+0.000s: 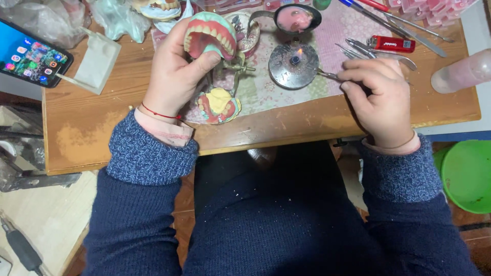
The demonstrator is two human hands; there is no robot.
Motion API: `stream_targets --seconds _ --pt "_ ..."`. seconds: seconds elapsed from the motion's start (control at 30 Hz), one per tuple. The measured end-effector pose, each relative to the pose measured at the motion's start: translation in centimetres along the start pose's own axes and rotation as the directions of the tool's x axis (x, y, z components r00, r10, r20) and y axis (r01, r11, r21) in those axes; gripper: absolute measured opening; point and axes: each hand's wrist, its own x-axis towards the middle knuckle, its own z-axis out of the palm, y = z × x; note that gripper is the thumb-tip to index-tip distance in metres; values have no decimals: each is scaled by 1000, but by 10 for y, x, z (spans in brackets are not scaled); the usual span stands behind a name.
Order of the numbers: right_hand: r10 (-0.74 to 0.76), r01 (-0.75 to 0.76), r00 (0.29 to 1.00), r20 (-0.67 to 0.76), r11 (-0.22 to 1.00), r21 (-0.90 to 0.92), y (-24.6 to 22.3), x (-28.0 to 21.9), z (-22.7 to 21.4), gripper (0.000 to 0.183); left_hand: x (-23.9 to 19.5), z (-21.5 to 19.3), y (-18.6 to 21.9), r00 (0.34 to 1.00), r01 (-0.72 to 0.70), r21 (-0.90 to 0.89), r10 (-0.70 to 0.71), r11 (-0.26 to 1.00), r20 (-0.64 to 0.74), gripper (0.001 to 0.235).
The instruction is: The person works on a dental model, using a metal tool to adjust a yellow material on the gums. They then open a package of artificial teeth, select one, and use a rotary tool to grind it. Finally, they place the tooth into the model and use a heated tool to apply pink material to the gums.
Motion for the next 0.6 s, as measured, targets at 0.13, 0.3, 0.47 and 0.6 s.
stream_targets --seconds 0.13,0.3,0.47,0.6 --pt "-17 21 993 -120 999 36 12 -18 5 12 0 -1 0 1000 -15 6 14 1000 24 45" --pt "24 -5 973 -231 997 82 13 -29 18 9 0 2 0 999 -26 -25 25 999 -30 63" --pt "41 4 977 -209 978 209 -19 -21 33 31 -6 -7 -22 993 -102 140 110 985 -49 55" --pt "-10 35 993 -118 978 207 -39 -20 47 31 -9 -7 -32 983 -78 136 99 988 -153 46"
